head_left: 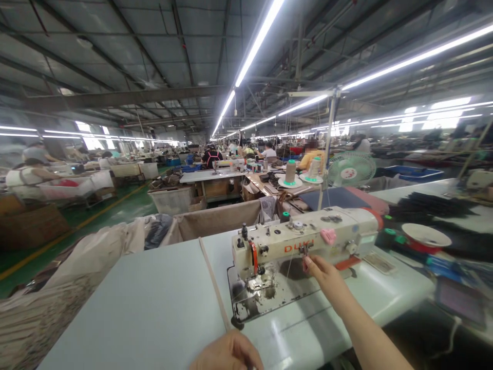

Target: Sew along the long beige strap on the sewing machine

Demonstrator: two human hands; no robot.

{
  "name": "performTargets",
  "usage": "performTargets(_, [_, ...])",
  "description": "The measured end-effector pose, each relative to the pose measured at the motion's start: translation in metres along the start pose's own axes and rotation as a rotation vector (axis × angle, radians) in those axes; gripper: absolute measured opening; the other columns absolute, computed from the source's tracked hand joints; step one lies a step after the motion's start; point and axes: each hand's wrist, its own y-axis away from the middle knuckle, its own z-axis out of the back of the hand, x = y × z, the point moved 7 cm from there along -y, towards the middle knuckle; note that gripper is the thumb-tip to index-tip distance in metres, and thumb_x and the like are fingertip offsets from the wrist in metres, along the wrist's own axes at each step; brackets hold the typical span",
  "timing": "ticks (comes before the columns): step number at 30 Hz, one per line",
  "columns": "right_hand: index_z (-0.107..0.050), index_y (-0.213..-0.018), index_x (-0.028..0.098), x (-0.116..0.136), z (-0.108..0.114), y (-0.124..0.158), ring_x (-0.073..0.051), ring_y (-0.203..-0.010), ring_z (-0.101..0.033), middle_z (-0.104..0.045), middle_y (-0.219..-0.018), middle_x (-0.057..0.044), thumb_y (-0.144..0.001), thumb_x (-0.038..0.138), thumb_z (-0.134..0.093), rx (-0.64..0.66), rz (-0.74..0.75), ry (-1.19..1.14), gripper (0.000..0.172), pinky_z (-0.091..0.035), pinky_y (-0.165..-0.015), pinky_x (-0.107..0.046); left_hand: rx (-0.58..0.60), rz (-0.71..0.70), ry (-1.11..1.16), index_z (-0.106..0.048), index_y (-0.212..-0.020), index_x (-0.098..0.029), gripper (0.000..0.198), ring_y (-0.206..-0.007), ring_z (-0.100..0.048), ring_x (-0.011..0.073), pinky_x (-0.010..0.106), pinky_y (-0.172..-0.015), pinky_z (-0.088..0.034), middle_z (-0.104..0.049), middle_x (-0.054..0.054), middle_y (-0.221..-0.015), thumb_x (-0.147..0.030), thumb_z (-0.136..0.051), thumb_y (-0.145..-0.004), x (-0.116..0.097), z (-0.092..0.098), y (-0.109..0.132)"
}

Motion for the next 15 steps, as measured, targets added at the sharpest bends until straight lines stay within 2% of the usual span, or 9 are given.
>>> performTargets(2, [-0.067,-0.086,0.021,-0.006,-0.001,0.002,-0.027,-0.085,-0.068,-0.073,-0.085,-0.008,-0.086,0.073,-0.046,-0.035,-0.023,-0.094,0.057,-0.055,-0.077,-0.036,-0.001,-0.007,-0.010,-0.083,-0.092,-0.009,0.070,-0.068,-0.063,0.0231,0.029,-0.064,-0.045,-0.070,0.012,-0.070,-0.069,-0.088,-0.055,0.000,-0.001,-0.001])
performTargets(4, [-0.068,-0.088,0.020,-0.013,-0.003,0.008,-0.026,-0.081,-0.066,-0.073,-0.086,-0.008,-0.085,0.077,-0.047,-0.045,-0.052,-0.166,0.061,-0.055,-0.073,-0.035,-0.004,-0.009,-0.014,-0.083,-0.092,-0.009,0.070,-0.070,-0.064,0.0242,0.030,-0.066,-0.045,-0.070,0.013,-0.071,-0.069,-0.088,-0.056,0.000,-0.001,-0.001])
performTargets(8, [-0.067,-0.076,0.019,-0.020,-0.010,0.028,-0.021,-0.062,-0.061,-0.069,-0.069,-0.005,-0.082,0.081,-0.049,0.014,-0.094,-0.233,0.065,-0.052,-0.058,-0.032,-0.006,-0.010,-0.022,-0.083,-0.091,-0.008,0.070,-0.071,-0.064,0.0244,0.030,-0.066,-0.045,-0.071,0.014,-0.072,-0.069,-0.089,-0.055,0.000,-0.001,-0.001])
performTargets(10, [-0.066,-0.076,0.019,-0.020,-0.009,0.036,-0.021,-0.060,-0.063,-0.068,-0.065,-0.005,-0.082,0.082,-0.047,0.030,-0.096,-0.221,0.065,-0.053,-0.058,-0.033,-0.004,-0.007,-0.021,-0.083,-0.092,-0.008,0.070,-0.071,-0.064,0.0245,0.030,-0.067,-0.045,-0.072,0.014,-0.073,-0.068,-0.088,-0.056,0.001,-0.001,0.000])
performTargets(12, [-0.065,-0.083,0.019,-0.015,-0.001,0.039,-0.023,-0.061,-0.064,-0.067,-0.063,-0.005,-0.084,0.081,-0.043,0.012,-0.079,-0.172,0.065,-0.054,-0.060,-0.034,0.005,0.001,-0.014,-0.083,-0.093,-0.008,0.069,-0.070,-0.064,0.0242,0.030,-0.067,-0.045,-0.072,0.013,-0.073,-0.067,-0.088,-0.058,0.002,-0.002,0.001])
performTargets(15, [-0.064,-0.091,0.020,0.003,0.023,0.030,-0.023,-0.061,-0.062,-0.064,-0.062,-0.004,-0.090,0.073,-0.035,-0.070,-0.022,-0.015,0.061,-0.050,-0.059,-0.034,0.035,-0.007,0.006,-0.083,-0.093,-0.007,0.066,-0.070,-0.065,0.0231,0.029,-0.068,-0.046,-0.072,0.013,-0.073,-0.064,-0.088,-0.060,0.003,-0.006,0.001])
